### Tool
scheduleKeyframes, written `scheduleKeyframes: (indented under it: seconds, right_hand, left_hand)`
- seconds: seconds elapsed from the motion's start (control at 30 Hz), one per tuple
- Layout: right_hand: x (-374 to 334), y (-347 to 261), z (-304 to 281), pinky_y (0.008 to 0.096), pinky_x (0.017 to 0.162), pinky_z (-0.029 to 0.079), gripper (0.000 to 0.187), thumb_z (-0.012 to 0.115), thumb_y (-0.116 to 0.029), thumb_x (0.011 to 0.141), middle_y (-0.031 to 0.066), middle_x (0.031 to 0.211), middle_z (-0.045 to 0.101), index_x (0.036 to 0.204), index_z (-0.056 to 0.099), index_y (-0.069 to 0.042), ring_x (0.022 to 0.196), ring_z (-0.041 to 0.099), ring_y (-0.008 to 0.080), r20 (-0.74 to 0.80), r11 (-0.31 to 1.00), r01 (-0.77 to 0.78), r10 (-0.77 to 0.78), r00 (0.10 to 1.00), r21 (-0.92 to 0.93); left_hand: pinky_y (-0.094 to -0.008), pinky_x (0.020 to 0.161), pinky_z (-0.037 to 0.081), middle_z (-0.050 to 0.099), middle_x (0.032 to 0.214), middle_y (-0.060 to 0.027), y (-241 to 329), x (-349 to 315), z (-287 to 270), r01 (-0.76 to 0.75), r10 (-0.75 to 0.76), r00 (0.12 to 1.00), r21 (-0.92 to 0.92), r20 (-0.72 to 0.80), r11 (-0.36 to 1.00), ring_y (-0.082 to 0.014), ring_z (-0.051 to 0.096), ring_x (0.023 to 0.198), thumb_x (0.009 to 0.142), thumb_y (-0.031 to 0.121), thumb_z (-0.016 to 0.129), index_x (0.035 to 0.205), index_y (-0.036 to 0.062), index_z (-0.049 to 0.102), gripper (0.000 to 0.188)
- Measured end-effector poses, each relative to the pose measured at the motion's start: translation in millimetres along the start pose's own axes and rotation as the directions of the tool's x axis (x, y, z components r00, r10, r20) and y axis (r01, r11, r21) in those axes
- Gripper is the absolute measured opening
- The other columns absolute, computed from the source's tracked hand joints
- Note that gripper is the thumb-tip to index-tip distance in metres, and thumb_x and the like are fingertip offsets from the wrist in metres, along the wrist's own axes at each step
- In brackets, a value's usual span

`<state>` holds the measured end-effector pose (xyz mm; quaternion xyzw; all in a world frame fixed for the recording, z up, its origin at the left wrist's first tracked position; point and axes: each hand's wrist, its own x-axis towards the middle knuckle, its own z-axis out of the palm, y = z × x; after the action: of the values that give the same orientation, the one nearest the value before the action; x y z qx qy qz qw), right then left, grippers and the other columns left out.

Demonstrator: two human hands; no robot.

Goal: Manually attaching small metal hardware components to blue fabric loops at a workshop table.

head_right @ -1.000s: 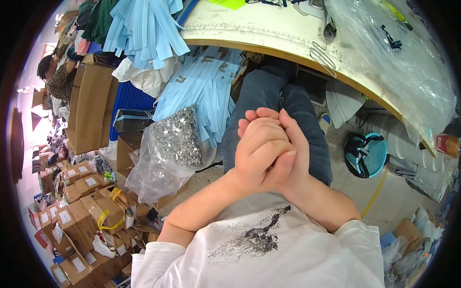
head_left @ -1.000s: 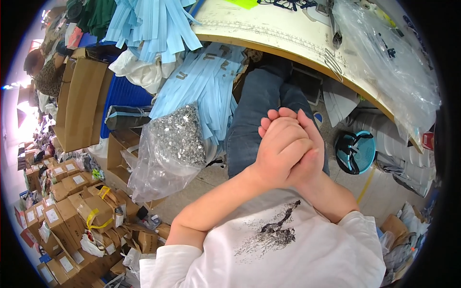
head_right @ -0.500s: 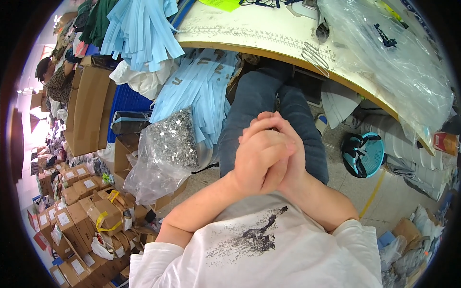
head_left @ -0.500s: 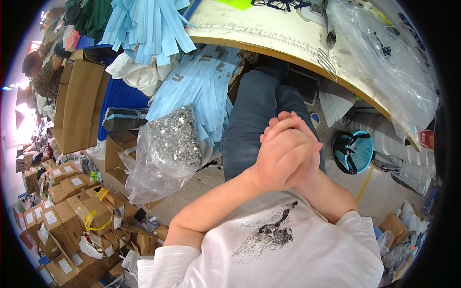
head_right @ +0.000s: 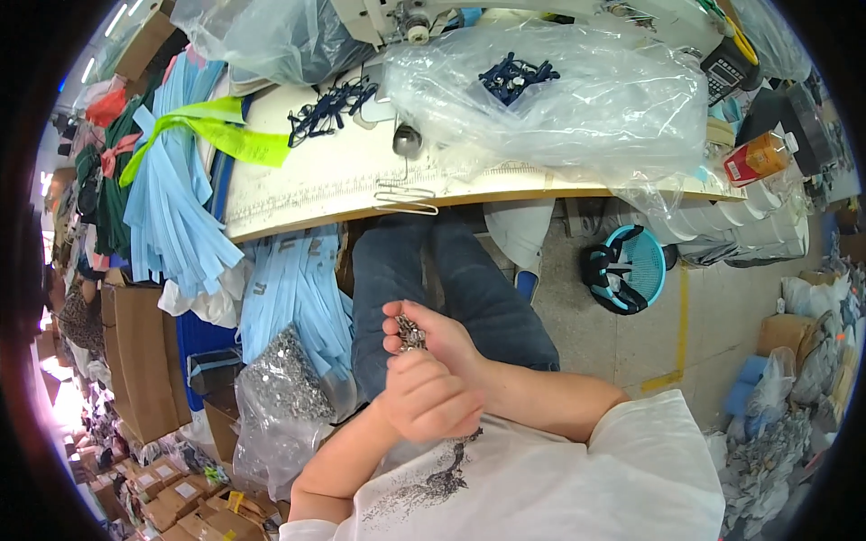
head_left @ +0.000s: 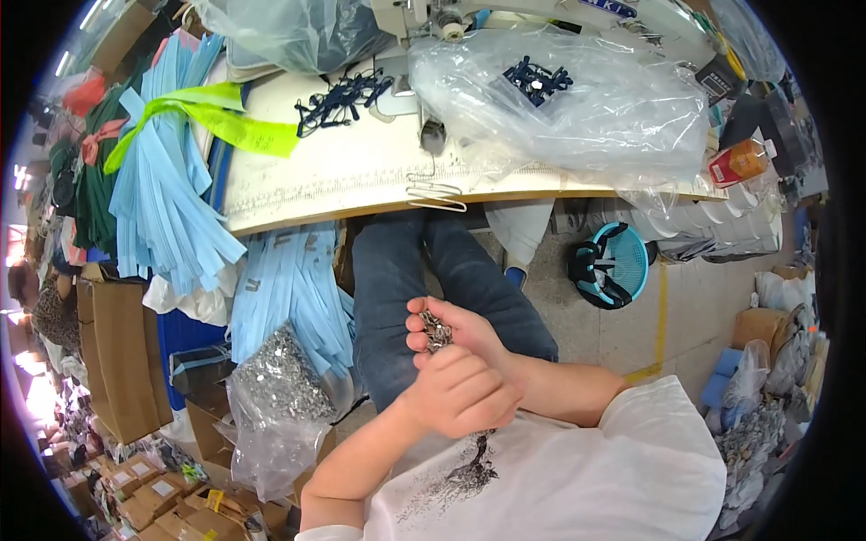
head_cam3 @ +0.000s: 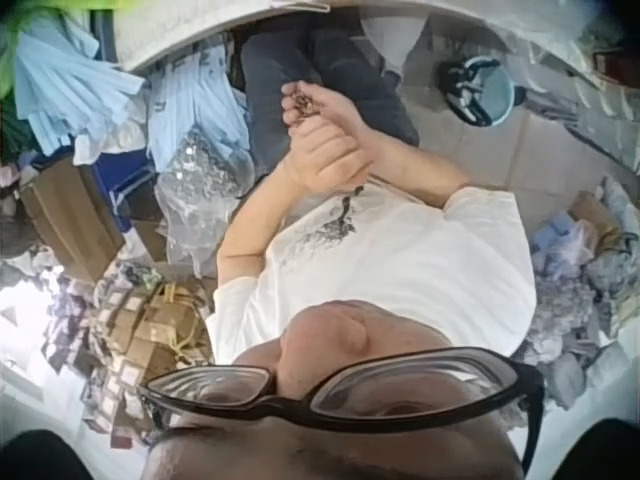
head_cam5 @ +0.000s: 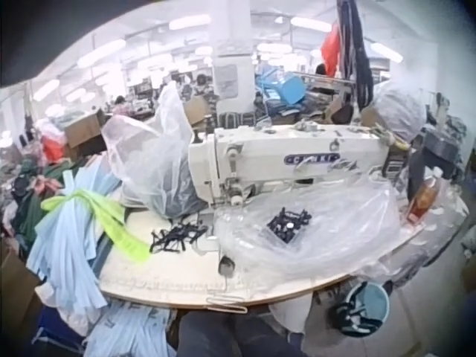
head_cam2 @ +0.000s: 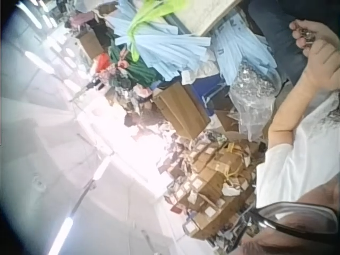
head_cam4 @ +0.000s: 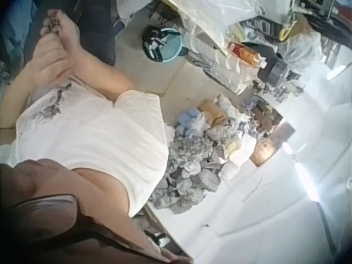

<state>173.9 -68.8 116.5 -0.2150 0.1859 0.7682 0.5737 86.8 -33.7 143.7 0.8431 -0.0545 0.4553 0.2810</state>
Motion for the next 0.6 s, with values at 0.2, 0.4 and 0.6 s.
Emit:
scheduleKeyframes:
  seconds: [0.2, 0.4, 0.6]
  right_hand:
    - [-3, -24, 9, 0.0199, 0.048, 0.036, 0.021, 0.049, -0.033, 0.101, -0.0032, 0.081, 0.048, 0.104, 0.053, -0.013, 0.066, 0.045, 0.0065, 0.018, 0.999, 0.05, -0.05, 0.999, -0.002]
    - [-11, -52, 11, 0.0163, 0.04, 0.023, 0.022, 0.049, -0.03, 0.102, -0.0044, 0.08, 0.042, 0.107, 0.055, -0.009, 0.059, 0.035, 0.0026, 0.139, 0.985, 0.011, 0.013, 0.99, -0.171]
    - [-23, -56, -10, 0.016, 0.036, 0.023, 0.022, 0.047, -0.026, 0.1, -0.002, 0.079, 0.046, 0.102, 0.056, -0.006, 0.053, 0.036, 0.0035, 0.073, 0.968, -0.159, 0.176, 0.982, -0.196]
  left_hand:
    - [-0.0274, 0.054, 0.034, 0.056, 0.069, 0.0009, 0, 6, 14, -0.15, 0.15, 0.988, 0.021, 0.021, 0.988, -0.0152, 0.047, 0.054, 0.064, 0.01, 0.072, 0.086, 0.0057, 0.065, 0.023]
    - [-0.0277, 0.043, 0.034, 0.057, 0.065, -0.003, -4, 54, -55, 0.141, -0.463, 0.814, 0.653, 0.352, 0.744, -0.0148, 0.052, 0.052, 0.071, 0.012, 0.073, 0.079, 0.0055, 0.063, 0.014]
    - [-0.0309, 0.061, 0.045, 0.059, 0.079, -0.0076, -186, 65, -128, 0.662, -0.597, 0.745, 0.443, -0.297, 0.605, -0.0178, 0.054, 0.065, 0.089, 0.019, 0.066, 0.108, 0.0014, 0.065, 0.026]
